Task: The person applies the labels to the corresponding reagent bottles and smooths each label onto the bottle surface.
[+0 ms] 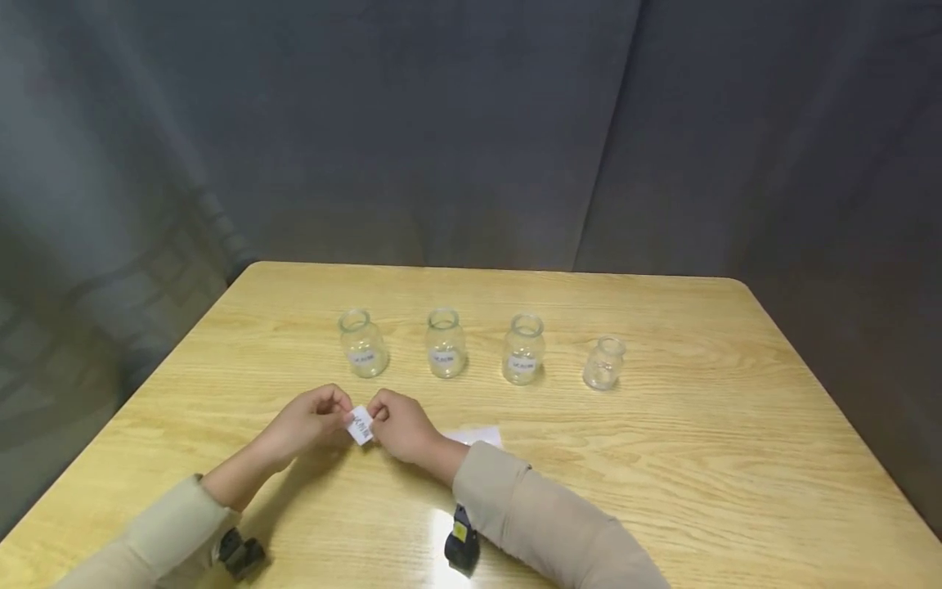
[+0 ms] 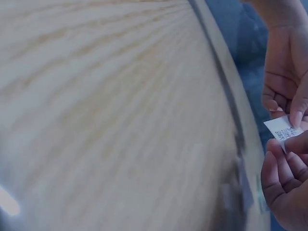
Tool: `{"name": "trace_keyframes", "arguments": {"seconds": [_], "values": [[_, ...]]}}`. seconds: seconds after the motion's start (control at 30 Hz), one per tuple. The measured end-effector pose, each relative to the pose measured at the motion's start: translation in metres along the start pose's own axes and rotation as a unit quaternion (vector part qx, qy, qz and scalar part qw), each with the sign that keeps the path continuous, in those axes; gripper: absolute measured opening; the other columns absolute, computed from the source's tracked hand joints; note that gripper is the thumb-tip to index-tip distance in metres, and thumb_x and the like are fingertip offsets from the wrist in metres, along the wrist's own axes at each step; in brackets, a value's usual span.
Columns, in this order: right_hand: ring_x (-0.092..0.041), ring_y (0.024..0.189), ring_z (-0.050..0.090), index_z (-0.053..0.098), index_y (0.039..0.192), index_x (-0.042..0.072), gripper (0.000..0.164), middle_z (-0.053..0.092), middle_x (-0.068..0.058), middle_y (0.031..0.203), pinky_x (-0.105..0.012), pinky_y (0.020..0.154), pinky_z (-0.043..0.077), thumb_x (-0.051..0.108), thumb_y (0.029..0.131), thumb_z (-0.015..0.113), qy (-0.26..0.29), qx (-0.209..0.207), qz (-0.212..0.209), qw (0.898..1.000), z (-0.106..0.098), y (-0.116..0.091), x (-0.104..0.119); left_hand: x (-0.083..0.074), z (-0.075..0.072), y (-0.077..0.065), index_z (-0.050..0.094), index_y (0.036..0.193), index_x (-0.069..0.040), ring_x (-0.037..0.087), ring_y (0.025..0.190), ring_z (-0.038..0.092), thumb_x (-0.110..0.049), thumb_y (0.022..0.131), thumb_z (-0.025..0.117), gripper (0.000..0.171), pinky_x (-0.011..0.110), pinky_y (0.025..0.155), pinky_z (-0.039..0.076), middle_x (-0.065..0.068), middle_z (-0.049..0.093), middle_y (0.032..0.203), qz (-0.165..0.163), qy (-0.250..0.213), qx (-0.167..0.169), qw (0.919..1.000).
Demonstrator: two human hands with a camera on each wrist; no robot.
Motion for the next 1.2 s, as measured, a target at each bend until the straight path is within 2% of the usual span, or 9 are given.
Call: {"name": "trace_keyframes", "arguments": {"seconds": [0.13, 0.33, 0.43, 0.67, 0.77, 0.97, 1.07, 1.2], "values": [[-0.011, 0.066, 0.048, 0.054, 0.086, 0.0, 0.009, 0.052, -0.005, 0.074, -0.02, 0.054, 0.044, -0.005, 0.08, 0.05, 0.005, -0.031, -0.009, 0.999, -0.012, -0.001, 0.002, -0.006, 0.005, 0.005, 0.052, 0.083, 0.0, 0.019, 0.071, 0.049, 0.0, 0.078, 0.056, 0.007, 0.031, 0.065, 0.045, 0.006, 0.051, 0.074, 0.002, -0.041, 0.001, 0.9992], [-0.014, 0.069, 0.048, 0.054, 0.089, -0.002, 0.009, 0.052, -0.007, 0.077, -0.023, 0.059, 0.044, -0.003, 0.08, 0.053, 0.025, -0.06, -0.003, 0.998, -0.034, -0.005, 0.005, -0.017, 0.015, 0.017, 0.051, 0.086, 0.004, 0.019, 0.072, 0.051, 0.0, 0.079, 0.055, 0.009, 0.037, 0.07, 0.047, 0.008, 0.052, 0.076, 0.036, -0.087, 0.014, 0.9955], [-0.014, 0.068, 0.048, 0.054, 0.09, -0.002, 0.01, 0.051, -0.006, 0.076, -0.023, 0.059, 0.044, -0.001, 0.08, 0.054, 0.02, -0.071, -0.003, 0.997, -0.043, -0.008, 0.006, -0.022, 0.022, 0.023, 0.051, 0.087, 0.004, 0.017, 0.073, 0.051, 0.0, 0.08, 0.055, 0.01, 0.035, 0.072, 0.047, 0.007, 0.051, 0.077, 0.041, -0.109, 0.023, 0.9929], [-0.014, 0.065, 0.05, 0.05, 0.092, -0.005, 0.014, 0.051, -0.009, 0.078, -0.04, 0.066, 0.049, -0.005, 0.079, 0.054, 0.078, -0.111, 0.007, 0.991, -0.058, -0.015, 0.005, -0.032, 0.035, 0.032, 0.05, 0.089, 0.006, 0.016, 0.076, 0.052, 0.001, 0.081, 0.053, 0.01, 0.03, 0.075, 0.047, 0.008, 0.052, 0.079, 0.059, -0.162, 0.04, 0.9842], [-0.014, 0.064, 0.051, 0.049, 0.092, -0.004, 0.014, 0.049, -0.01, 0.079, -0.043, 0.066, 0.049, -0.005, 0.079, 0.054, 0.093, -0.122, 0.005, 0.988, -0.064, -0.018, 0.006, -0.037, 0.039, 0.034, 0.049, 0.089, 0.007, 0.015, 0.076, 0.053, 0.002, 0.081, 0.053, 0.01, 0.03, 0.074, 0.047, 0.008, 0.053, 0.08, 0.061, -0.183, 0.045, 0.9802], [-0.013, 0.063, 0.05, 0.05, 0.09, -0.003, 0.011, 0.048, -0.008, 0.075, -0.041, 0.063, 0.048, -0.005, 0.08, 0.054, 0.077, -0.132, -0.017, 0.988, -0.075, -0.024, 0.006, -0.043, 0.046, 0.038, 0.048, 0.089, 0.007, 0.015, 0.077, 0.053, 0.002, 0.08, 0.052, 0.011, 0.031, 0.074, 0.047, 0.008, 0.053, 0.083, 0.061, -0.207, 0.068, 0.9739], [-0.013, 0.063, 0.049, 0.052, 0.09, -0.004, 0.011, 0.048, -0.007, 0.073, -0.038, 0.061, 0.048, -0.005, 0.08, 0.054, 0.065, -0.13, -0.026, 0.989, -0.079, -0.026, 0.006, -0.044, 0.047, 0.039, 0.049, 0.09, 0.007, 0.016, 0.078, 0.054, -0.001, 0.083, 0.05, 0.011, 0.036, 0.076, 0.046, 0.008, 0.053, 0.085, 0.065, -0.21, 0.086, 0.9718], [-0.013, 0.064, 0.048, 0.053, 0.091, -0.005, 0.012, 0.051, -0.009, 0.077, -0.035, 0.061, 0.047, -0.006, 0.079, 0.053, 0.06, -0.116, -0.031, 0.991, -0.083, -0.03, 0.005, -0.046, 0.047, 0.039, 0.05, 0.093, 0.011, 0.016, 0.075, 0.055, -0.005, 0.086, 0.046, 0.018, 0.044, 0.078, 0.044, 0.008, 0.055, 0.084, 0.063, -0.229, 0.114, 0.9648]]}}
Point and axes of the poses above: each hand's wrist, its own y-axis towards the middle knuckle, its own z-axis out of the palm, x = y × z, the point moved 1 cm from there along y, towards the middle knuckle
